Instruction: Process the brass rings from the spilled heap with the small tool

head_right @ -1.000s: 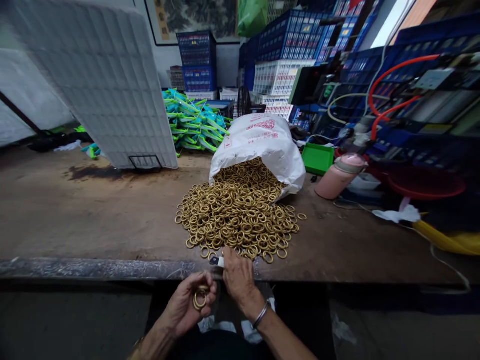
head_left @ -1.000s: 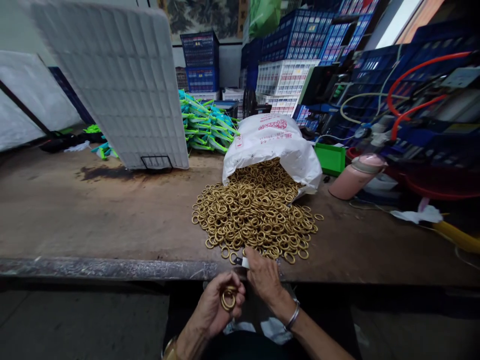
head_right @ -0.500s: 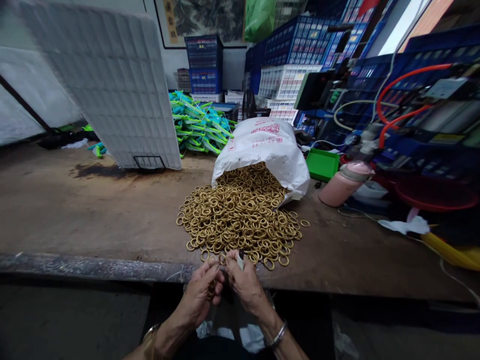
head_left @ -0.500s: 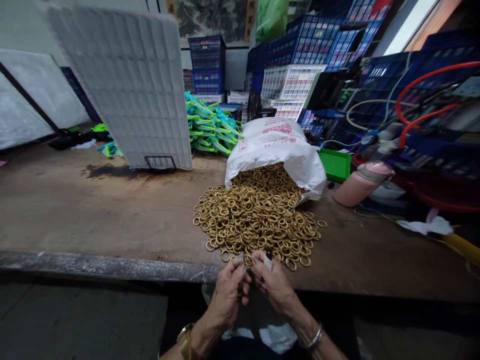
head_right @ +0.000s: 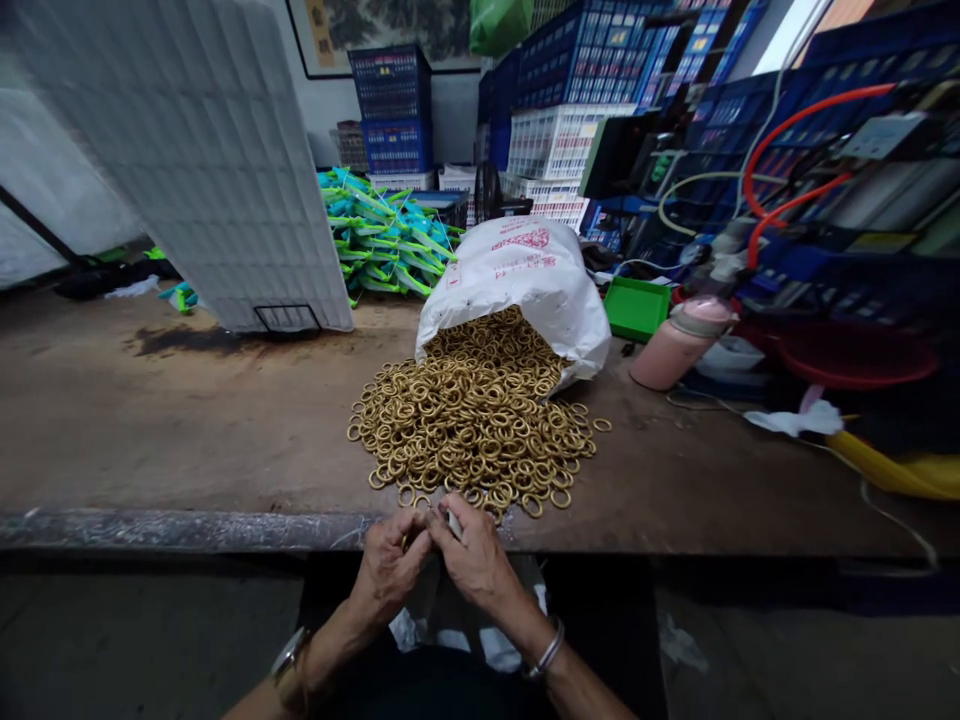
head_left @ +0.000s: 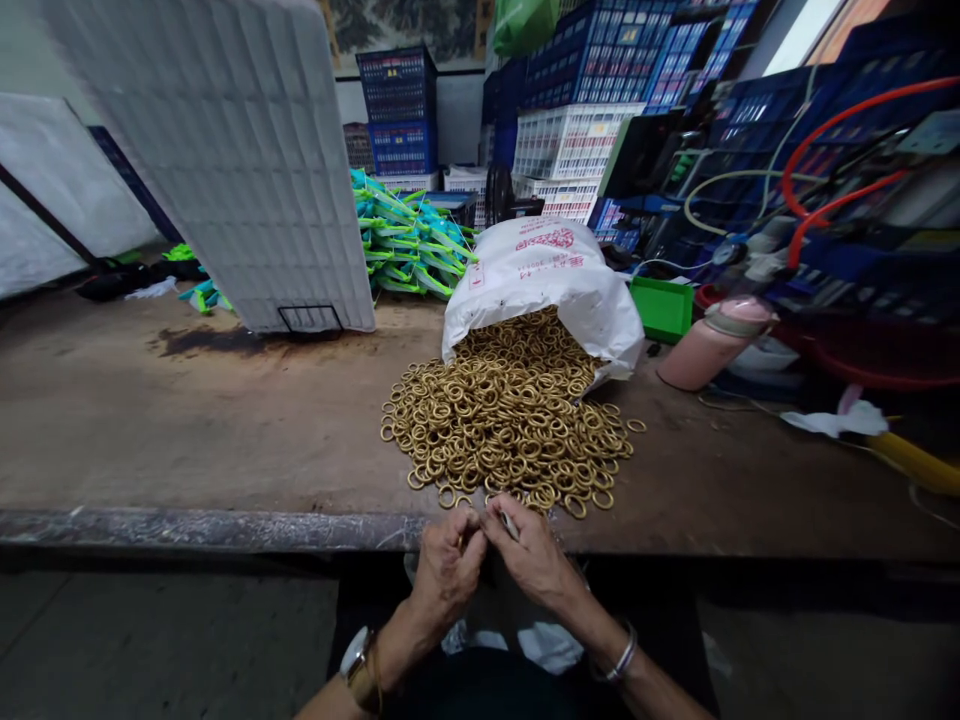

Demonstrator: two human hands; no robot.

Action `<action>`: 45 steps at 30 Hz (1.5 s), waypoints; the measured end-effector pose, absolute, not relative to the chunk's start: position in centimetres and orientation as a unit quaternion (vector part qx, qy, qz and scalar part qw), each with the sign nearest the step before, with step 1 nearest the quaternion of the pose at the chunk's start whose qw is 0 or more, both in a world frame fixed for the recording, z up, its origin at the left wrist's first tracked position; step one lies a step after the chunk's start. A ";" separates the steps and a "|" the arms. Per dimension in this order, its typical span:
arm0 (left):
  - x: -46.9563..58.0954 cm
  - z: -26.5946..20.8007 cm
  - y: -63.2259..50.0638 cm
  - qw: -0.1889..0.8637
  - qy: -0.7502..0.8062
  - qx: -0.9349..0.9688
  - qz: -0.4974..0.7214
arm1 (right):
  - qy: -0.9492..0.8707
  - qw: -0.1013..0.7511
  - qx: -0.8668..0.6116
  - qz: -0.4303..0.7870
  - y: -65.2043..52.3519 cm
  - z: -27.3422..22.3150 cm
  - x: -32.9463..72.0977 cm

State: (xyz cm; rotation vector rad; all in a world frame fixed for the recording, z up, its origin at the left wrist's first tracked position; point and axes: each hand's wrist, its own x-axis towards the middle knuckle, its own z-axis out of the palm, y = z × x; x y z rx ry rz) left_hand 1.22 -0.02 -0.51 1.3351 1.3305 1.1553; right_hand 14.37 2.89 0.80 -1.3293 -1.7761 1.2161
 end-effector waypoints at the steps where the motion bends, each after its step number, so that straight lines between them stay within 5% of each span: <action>1: 1.2 -0.4 0.0 0.458 0.533 0.536 0.468 | -0.665 0.302 -0.504 0.462 2.8 0.8 14.2; 13: 1.6 0.4 -0.8 0.705 0.407 0.343 0.468 | -0.596 0.319 -0.490 0.551 2.8 0.1 14.2; 19: 1.4 0.3 -0.9 0.693 0.438 0.336 0.464 | -0.659 0.297 -0.543 0.427 2.7 0.5 14.8; 25: 1.8 1.1 -0.9 0.667 0.481 0.343 0.454 | -0.783 0.170 -0.519 0.297 1.7 0.1 15.0; 45: 1.7 1.1 -1.0 0.626 0.503 0.379 0.459 | -0.806 0.087 -0.549 0.203 1.5 0.4 14.2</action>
